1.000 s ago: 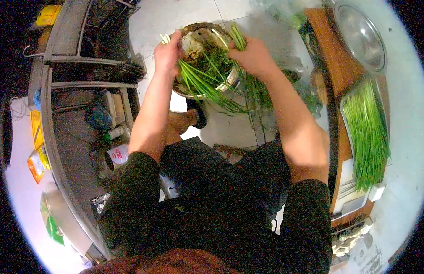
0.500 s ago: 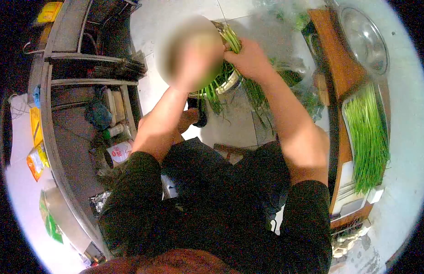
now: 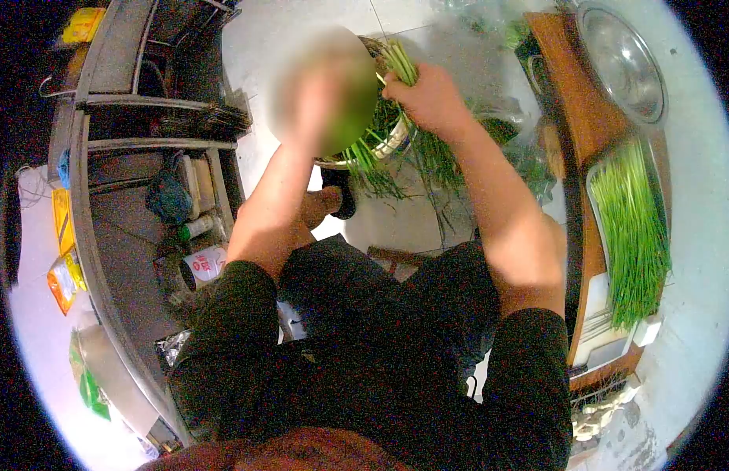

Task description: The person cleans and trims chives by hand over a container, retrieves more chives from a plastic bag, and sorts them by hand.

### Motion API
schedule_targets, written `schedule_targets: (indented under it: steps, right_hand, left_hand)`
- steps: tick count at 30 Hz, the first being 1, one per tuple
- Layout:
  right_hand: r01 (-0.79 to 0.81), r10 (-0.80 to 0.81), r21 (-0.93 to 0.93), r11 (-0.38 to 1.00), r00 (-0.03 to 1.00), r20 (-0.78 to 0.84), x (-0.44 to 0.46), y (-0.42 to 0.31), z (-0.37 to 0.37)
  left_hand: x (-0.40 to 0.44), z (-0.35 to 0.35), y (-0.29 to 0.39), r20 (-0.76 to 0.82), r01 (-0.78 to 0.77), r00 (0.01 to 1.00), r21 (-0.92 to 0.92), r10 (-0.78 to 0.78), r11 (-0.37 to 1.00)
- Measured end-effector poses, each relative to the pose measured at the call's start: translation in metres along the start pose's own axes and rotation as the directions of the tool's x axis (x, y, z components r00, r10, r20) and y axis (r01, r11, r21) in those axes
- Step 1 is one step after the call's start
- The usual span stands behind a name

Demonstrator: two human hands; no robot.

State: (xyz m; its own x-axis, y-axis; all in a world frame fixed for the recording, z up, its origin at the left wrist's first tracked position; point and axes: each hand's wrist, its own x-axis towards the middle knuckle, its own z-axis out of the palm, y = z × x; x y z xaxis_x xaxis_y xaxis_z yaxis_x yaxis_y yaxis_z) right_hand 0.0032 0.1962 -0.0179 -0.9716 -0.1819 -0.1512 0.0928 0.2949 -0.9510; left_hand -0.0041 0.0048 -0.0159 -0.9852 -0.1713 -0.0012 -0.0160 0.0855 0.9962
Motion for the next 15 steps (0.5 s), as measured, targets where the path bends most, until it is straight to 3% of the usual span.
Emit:
schedule_targets:
  steps: [3,5,8,12,15]
  right_hand:
    - [-0.043,0.042,0.095,0.995,0.999,0.016,-0.002,-0.006,-0.001]
    - [-0.051,0.049,0.114,0.992,0.999,0.014,-0.001,-0.006,-0.002]
    - [-0.024,0.025,0.053,0.998,1.000,-0.001,-0.001,-0.004,0.000]
    - [0.038,-0.040,-0.065,0.997,0.999,-0.024,0.001,0.001,0.005]
    - [0.159,-0.164,-0.174,0.972,0.986,-0.013,-0.002,-0.002,0.006]
  left_hand:
    - [-0.005,0.001,0.006,0.056,0.031,0.998,0.104,-0.037,0.994]
    - [-0.008,0.003,0.014,0.164,0.221,0.962,-0.013,-0.216,0.975]
    - [-0.015,0.009,0.023,0.148,0.196,0.967,0.085,-0.207,0.977]
    - [-0.015,0.010,0.013,0.292,-0.025,0.956,0.131,-0.015,0.991]
    - [-0.016,0.009,0.017,0.297,0.029,0.953,0.108,-0.060,0.994]
